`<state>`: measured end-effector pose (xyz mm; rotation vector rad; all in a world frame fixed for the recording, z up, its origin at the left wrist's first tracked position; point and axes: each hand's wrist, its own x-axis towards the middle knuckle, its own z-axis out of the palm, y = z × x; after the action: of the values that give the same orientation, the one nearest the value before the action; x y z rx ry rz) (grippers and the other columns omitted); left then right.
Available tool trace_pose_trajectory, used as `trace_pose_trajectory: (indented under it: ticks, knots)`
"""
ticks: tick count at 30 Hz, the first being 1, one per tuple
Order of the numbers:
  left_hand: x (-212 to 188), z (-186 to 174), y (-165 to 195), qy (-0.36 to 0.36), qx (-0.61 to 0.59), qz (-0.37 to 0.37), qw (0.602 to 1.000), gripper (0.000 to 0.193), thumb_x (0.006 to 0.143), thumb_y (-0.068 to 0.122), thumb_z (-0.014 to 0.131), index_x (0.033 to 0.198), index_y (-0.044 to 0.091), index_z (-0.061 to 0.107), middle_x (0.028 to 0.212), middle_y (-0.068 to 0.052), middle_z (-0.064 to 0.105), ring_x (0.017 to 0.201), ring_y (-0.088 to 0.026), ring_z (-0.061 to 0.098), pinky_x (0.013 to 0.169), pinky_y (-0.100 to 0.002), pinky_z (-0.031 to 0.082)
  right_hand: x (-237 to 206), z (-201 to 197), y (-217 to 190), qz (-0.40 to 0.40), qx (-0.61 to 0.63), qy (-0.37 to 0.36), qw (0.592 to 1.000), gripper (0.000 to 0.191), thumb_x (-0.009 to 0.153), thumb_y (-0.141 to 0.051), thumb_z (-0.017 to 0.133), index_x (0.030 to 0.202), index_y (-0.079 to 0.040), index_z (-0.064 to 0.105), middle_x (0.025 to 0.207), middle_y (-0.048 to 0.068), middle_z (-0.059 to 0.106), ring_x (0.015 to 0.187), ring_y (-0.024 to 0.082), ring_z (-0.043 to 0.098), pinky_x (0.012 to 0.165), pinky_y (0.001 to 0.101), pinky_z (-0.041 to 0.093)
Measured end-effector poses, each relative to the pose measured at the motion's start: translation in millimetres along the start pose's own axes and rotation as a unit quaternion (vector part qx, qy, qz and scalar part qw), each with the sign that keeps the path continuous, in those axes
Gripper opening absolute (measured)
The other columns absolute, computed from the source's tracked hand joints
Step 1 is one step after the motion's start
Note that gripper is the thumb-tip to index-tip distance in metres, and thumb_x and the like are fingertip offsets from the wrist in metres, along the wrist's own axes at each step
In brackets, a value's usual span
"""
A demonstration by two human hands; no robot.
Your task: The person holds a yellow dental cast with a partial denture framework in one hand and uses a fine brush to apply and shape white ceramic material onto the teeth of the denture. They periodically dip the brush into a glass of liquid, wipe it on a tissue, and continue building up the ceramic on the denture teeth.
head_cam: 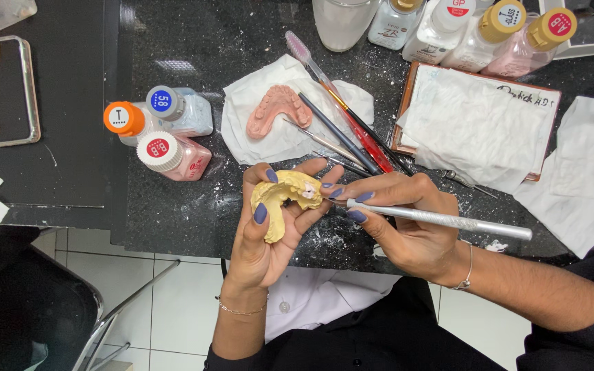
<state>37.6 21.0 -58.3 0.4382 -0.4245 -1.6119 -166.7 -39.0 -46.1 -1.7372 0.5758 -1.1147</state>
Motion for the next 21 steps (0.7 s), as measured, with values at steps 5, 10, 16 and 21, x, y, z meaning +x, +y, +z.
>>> trace_pose_trajectory:
  ticks: [5, 10, 16, 21]
  knots:
    - [0.0, 3.0, -2.1, -0.003, 0.011, -0.004, 1.0, 0.05, 0.1, 0.037, 0.073, 0.128, 0.016, 0.038, 0.154, -0.033, 0.038, 0.152, -0.054, 0.036, 0.126, -0.06, 0.037, 0.5, -1.8, -2.7, 0.002, -0.021, -0.002, 1.0, 0.02, 0.098, 0.0, 0.07, 0.106, 0.002, 0.052, 0.11, 0.026, 0.073, 0.106, 0.026, 0.076, 0.088, 0.0321, 0.065]
    - [0.7, 4.9, -1.4, -0.008, 0.015, -0.006, 1.0, 0.051, 0.1, 0.038, 0.074, 0.129, 0.016, 0.038, 0.154, -0.033, 0.038, 0.152, -0.055, 0.035, 0.127, -0.061, 0.037, 1.0, -1.7, -4.2, 0.006, -0.021, -0.001, 1.0, 0.02, 0.098, -0.001, 0.07, 0.106, 0.001, 0.052, 0.11, 0.026, 0.073, 0.105, 0.025, 0.076, 0.087, 0.0311, 0.065]
    - [0.8, 5.3, -2.7, -0.011, 0.017, -0.004, 1.0, 0.052, 0.099, 0.038, 0.074, 0.129, 0.016, 0.038, 0.154, -0.034, 0.039, 0.15, -0.056, 0.036, 0.125, -0.061, 0.039, 0.6, -3.2, -5.5, 0.011, -0.033, 0.0, 0.999, 0.019, 0.097, -0.001, 0.071, 0.104, 0.0, 0.054, 0.109, 0.024, 0.075, 0.1, 0.022, 0.077, 0.08, 0.0275, 0.065]
    - [0.0, 4.5, -3.9, -0.012, 0.016, -0.005, 1.0, 0.052, 0.099, 0.038, 0.075, 0.129, 0.017, 0.038, 0.154, -0.034, 0.039, 0.151, -0.055, 0.036, 0.125, -0.06, 0.038, -0.5, -3.2, -5.1, 0.006, -0.025, -0.001, 1.0, 0.019, 0.098, -0.002, 0.071, 0.105, 0.0, 0.053, 0.109, 0.024, 0.074, 0.102, 0.023, 0.077, 0.083, 0.0289, 0.066]
